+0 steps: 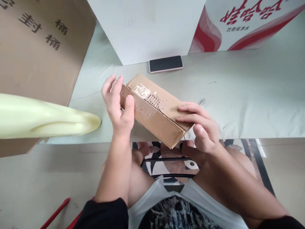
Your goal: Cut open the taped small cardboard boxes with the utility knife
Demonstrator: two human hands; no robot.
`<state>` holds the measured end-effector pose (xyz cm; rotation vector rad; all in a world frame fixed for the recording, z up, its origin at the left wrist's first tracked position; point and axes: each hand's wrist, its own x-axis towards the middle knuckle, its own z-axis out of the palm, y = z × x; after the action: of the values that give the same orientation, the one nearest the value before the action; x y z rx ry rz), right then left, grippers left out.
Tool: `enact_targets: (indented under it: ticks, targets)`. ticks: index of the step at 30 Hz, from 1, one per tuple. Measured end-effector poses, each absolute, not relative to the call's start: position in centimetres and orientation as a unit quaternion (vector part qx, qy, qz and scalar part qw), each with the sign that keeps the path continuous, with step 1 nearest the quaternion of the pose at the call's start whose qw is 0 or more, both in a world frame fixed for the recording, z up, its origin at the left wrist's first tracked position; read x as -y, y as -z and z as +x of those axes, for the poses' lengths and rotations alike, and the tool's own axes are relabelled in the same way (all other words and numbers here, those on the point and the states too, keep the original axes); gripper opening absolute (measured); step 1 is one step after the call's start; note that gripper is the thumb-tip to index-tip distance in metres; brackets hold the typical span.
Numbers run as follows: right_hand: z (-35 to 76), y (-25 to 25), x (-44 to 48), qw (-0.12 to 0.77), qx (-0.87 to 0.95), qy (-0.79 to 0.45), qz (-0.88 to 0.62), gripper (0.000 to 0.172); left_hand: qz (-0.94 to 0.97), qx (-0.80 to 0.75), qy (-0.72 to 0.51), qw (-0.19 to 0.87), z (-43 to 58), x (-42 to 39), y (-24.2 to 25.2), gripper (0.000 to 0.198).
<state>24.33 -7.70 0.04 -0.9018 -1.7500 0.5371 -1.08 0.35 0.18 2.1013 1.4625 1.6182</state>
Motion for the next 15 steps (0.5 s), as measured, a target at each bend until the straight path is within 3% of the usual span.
enact_targets:
  ticks: [6, 15]
  targets:
    - [24.7, 1.2, 7.8, 0.519, 0.711, -0.231, -0.414, 0.04, 0.746, -0.462, -0.467, 0.107, -1.7, -0.1, -0.6, 0.038]
    - [24.5, 2.8, 7.4, 0.542, 0.596, -0.316, -0.502, 0.049, 0.73, -0.453, -0.511, 0.037, -2.5, -0.6, 0.3, 0.036]
